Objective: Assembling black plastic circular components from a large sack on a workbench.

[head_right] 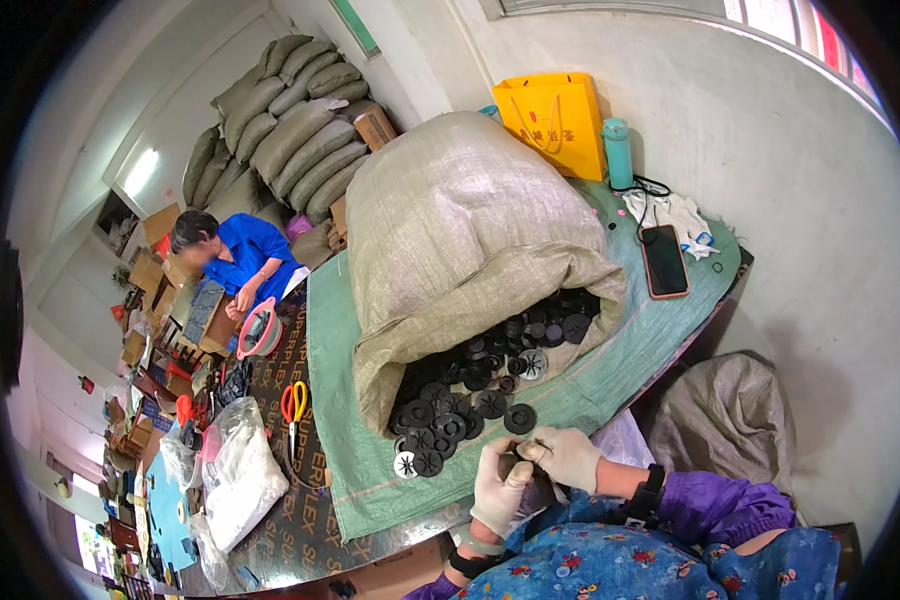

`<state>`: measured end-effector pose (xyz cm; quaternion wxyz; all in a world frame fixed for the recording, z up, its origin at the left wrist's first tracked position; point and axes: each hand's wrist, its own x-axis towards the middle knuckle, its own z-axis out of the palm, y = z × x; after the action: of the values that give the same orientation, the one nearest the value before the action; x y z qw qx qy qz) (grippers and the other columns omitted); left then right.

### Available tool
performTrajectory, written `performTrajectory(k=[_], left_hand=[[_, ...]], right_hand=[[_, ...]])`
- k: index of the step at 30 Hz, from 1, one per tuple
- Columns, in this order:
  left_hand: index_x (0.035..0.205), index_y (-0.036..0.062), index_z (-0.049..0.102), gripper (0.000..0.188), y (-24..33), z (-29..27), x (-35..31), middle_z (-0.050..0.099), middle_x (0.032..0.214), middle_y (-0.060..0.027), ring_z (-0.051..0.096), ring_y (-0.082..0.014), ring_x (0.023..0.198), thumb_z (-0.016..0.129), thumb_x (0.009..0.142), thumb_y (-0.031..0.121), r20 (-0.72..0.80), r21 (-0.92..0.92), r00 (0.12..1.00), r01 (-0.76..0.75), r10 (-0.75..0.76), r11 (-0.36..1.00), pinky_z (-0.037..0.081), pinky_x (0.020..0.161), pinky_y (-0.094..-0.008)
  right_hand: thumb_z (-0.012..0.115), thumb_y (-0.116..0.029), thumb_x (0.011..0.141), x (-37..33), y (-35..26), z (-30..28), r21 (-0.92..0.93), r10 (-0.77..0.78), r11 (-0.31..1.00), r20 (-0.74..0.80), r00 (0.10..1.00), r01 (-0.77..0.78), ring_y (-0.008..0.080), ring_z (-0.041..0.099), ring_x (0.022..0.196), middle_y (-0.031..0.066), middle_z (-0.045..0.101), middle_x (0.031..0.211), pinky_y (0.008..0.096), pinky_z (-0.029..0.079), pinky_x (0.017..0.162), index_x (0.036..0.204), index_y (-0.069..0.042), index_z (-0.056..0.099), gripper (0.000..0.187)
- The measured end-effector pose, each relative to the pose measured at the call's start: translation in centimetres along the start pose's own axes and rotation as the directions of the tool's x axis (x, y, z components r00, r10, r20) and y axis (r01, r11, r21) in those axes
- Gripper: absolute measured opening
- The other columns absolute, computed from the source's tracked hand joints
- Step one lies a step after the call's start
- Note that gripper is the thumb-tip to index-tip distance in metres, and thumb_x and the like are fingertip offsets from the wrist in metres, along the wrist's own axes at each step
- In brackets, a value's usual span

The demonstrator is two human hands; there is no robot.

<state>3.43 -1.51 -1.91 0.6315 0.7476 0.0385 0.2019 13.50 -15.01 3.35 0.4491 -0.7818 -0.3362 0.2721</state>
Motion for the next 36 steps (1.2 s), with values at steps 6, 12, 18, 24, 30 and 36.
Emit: performTrajectory(k=[6, 12, 18, 24, 30, 36], left_hand=[[0.117, 0.0001, 0.049, 0.059, 0.9, 0.0, 0.5, 0.054, 0.102, -0.0110, 0.057, -0.0221, 0.088, 0.072, 0.080, 0.040, -0.005, -0.155, 0.986, 0.166, -0.169, 0.974, 0.048, 0.077, -0.0334], [0.106, -0.0009, 0.050, 0.030, 1.1, -0.1, 1.8, 0.052, 0.096, -0.0132, 0.054, -0.0231, 0.090, 0.060, 0.079, 0.007, -0.059, 0.285, 0.998, 0.046, -0.030, 0.957, 0.045, 0.082, -0.0319], [0.110, 0.0057, 0.055, 0.032, 1.1, 0.5, 5.0, 0.055, 0.114, -0.0147, 0.057, -0.0357, 0.094, 0.061, 0.079, 0.010, 0.021, 0.756, 0.998, -0.060, 0.067, 0.652, 0.050, 0.078, -0.0411], [0.113, 0.0079, 0.055, 0.039, 1.7, 0.9, 5.9, 0.053, 0.123, -0.0129, 0.059, -0.0344, 0.096, 0.067, 0.077, 0.018, 0.162, 0.897, 0.977, -0.087, -0.140, 0.433, 0.051, 0.078, -0.0424], [0.116, 0.0115, 0.054, 0.045, 2.0, -0.1, 4.5, 0.054, 0.111, -0.0126, 0.057, -0.0346, 0.097, 0.071, 0.074, 0.015, 0.030, 0.775, 0.997, 0.023, -0.073, 0.632, 0.050, 0.076, -0.0425], [0.098, 0.0093, 0.064, 0.025, 1.0, -2.1, 2.7, 0.057, 0.094, -0.0121, 0.059, -0.0326, 0.085, 0.072, 0.074, 0.014, -0.059, 0.677, 0.992, -0.042, 0.112, 0.735, 0.049, 0.070, -0.0387]], right_hand=[[0.048, -0.043, 0.094, 0.0, -0.6, 0.5, 0.155, 0.092, 0.985, -0.066, 0.994, -0.081, 0.0390, 0.062, 0.074, 0.0158, 0.065, 0.077, 0.0419, 0.050, 0.067, 0.099, -0.009, 0.064, 0.039], [0.052, -0.034, 0.092, 2.9, 1.6, -0.6, -0.052, 0.059, 0.996, -0.195, 0.979, -0.070, 0.0367, 0.063, 0.081, 0.0191, 0.065, 0.081, 0.0445, 0.049, 0.070, 0.097, -0.009, 0.063, 0.028], [0.052, -0.015, 0.088, 8.9, 1.0, -2.3, -0.533, -0.331, 0.828, -0.212, 0.920, 0.175, 0.0341, 0.062, 0.092, 0.0105, 0.054, 0.119, 0.0416, 0.052, 0.076, 0.117, -0.010, 0.053, 0.029], [0.056, -0.009, 0.081, 10.2, 3.3, -1.7, -0.661, -0.311, 0.735, -0.126, 0.942, 0.154, 0.0323, 0.062, 0.086, 0.0124, 0.058, 0.100, 0.0415, 0.052, 0.073, 0.104, -0.007, 0.057, 0.024], [0.058, -0.020, 0.084, 6.6, 4.2, -0.9, -0.541, -0.230, 0.838, -0.228, 0.946, 0.073, 0.0330, 0.061, 0.087, 0.0128, 0.059, 0.094, 0.0434, 0.050, 0.075, 0.099, -0.011, 0.061, 0.018], [0.061, -0.024, 0.083, 3.9, 3.0, -1.8, -0.634, -0.212, 0.765, -0.078, 0.974, 0.116, 0.0335, 0.059, 0.092, 0.0151, 0.057, 0.097, 0.0416, 0.050, 0.076, 0.101, -0.013, 0.062, 0.021]])
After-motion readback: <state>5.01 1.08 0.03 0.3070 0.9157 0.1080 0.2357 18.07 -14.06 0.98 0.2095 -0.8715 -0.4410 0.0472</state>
